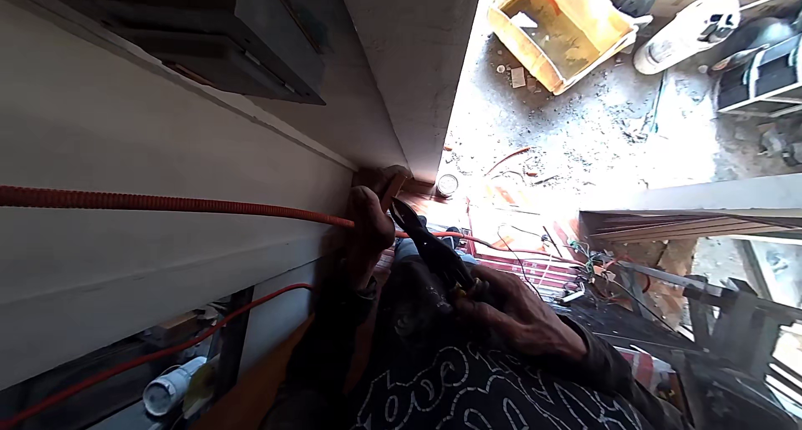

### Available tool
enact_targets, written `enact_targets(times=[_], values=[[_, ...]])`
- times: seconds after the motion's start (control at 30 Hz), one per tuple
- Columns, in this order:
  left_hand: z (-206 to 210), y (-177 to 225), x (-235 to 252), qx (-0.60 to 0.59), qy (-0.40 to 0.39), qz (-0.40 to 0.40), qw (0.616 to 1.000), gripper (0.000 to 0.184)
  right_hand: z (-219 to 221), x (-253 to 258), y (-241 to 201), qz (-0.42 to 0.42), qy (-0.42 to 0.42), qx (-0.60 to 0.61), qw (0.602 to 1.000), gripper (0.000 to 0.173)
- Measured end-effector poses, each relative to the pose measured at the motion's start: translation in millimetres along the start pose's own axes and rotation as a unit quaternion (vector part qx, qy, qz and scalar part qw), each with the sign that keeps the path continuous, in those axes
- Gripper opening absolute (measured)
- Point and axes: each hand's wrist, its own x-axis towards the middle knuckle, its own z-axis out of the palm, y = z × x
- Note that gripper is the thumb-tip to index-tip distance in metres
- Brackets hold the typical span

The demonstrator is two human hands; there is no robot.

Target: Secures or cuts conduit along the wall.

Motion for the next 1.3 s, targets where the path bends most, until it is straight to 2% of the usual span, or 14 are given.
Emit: enact_targets(times=[0.43,0.73,0.93,1.1,1.3], values=[[-32,21,7,0.052,-0.112,0.037,0.992,0.081,4,-6,-2,-0.022,0.033,-0.083,0.996,0.033],[-35,23,6,0.086,-0.117,0.033,0.989,0.080,3,-6,-11,0.004,0.020,-0.072,0.997,0.031],[-30,24,16,0.167,-0.110,0.078,0.977,0.082,3,-4,-11,-0.002,0.019,-0.083,0.996,0.034],[-37,27,14,0.149,-0.135,0.063,0.978,0.081,6,-3,-9,-0.027,0.040,-0.125,0.991,0.031],[-41,28,18,0.204,-0.164,0.054,0.964,0.071,2,-4,-16,0.004,0.017,-0.103,0.994,0.033]])
